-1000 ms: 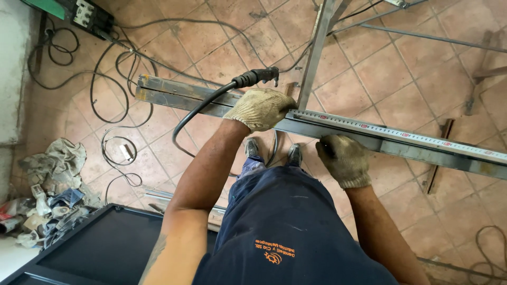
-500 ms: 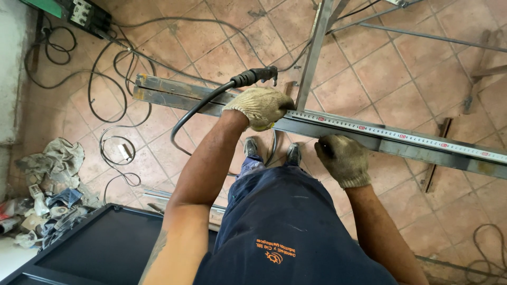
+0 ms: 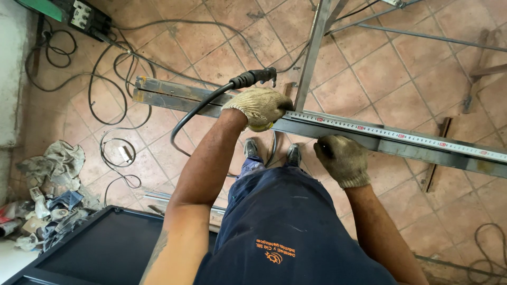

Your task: Measuring and welding metal beams to construct a frame.

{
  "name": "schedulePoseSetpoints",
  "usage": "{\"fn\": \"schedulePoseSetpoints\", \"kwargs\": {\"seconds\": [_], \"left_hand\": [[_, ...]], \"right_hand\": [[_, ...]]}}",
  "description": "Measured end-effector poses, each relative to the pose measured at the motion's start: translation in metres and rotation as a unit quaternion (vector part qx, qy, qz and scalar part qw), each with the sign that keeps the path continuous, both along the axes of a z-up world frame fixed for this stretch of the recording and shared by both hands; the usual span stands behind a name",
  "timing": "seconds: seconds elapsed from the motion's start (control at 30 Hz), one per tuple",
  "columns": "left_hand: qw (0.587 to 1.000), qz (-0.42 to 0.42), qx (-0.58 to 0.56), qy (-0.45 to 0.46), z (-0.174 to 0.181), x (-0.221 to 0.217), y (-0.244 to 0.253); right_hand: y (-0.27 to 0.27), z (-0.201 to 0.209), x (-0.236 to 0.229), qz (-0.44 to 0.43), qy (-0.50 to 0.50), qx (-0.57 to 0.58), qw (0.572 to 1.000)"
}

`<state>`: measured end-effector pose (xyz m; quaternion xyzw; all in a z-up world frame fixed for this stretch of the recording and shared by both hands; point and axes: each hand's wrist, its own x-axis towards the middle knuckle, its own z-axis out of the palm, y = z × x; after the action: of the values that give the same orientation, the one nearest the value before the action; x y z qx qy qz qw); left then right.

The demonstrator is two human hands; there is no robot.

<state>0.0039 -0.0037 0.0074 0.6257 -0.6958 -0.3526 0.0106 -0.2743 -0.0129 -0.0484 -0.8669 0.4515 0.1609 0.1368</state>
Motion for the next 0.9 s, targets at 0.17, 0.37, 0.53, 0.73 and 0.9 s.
{"fn": "schedulePoseSetpoints", "kwargs": {"seconds": [0.17,0.37,0.53,0.73,0.9], "left_hand": [[1.000,-0.009,-0.002,-0.014,-0.003,-0.001,-0.004],[1.000,0.004,-0.002,-0.011,0.006,-0.002,0.001],[0.999,-0.012,0.016,-0.041,0.023,0.003,0.002],[0.999,-0.001,0.021,-0.046,0.001,-0.003,0.000],[0.999,-0.027,0.040,0.006,0.009,0.002,0.003]], "right_hand": [[0.000,-0.026,-0.013,-0.033,-0.006,-0.026,0.999],[-0.010,-0.022,-0.014,-0.032,-0.007,0.062,0.998],[0.001,-0.001,-0.014,-0.036,-0.069,0.061,0.995],[-0.011,0.007,-0.009,-0.061,-0.099,0.078,0.990],[0.002,-0.032,-0.021,0.029,-0.247,-0.159,0.956]]}}
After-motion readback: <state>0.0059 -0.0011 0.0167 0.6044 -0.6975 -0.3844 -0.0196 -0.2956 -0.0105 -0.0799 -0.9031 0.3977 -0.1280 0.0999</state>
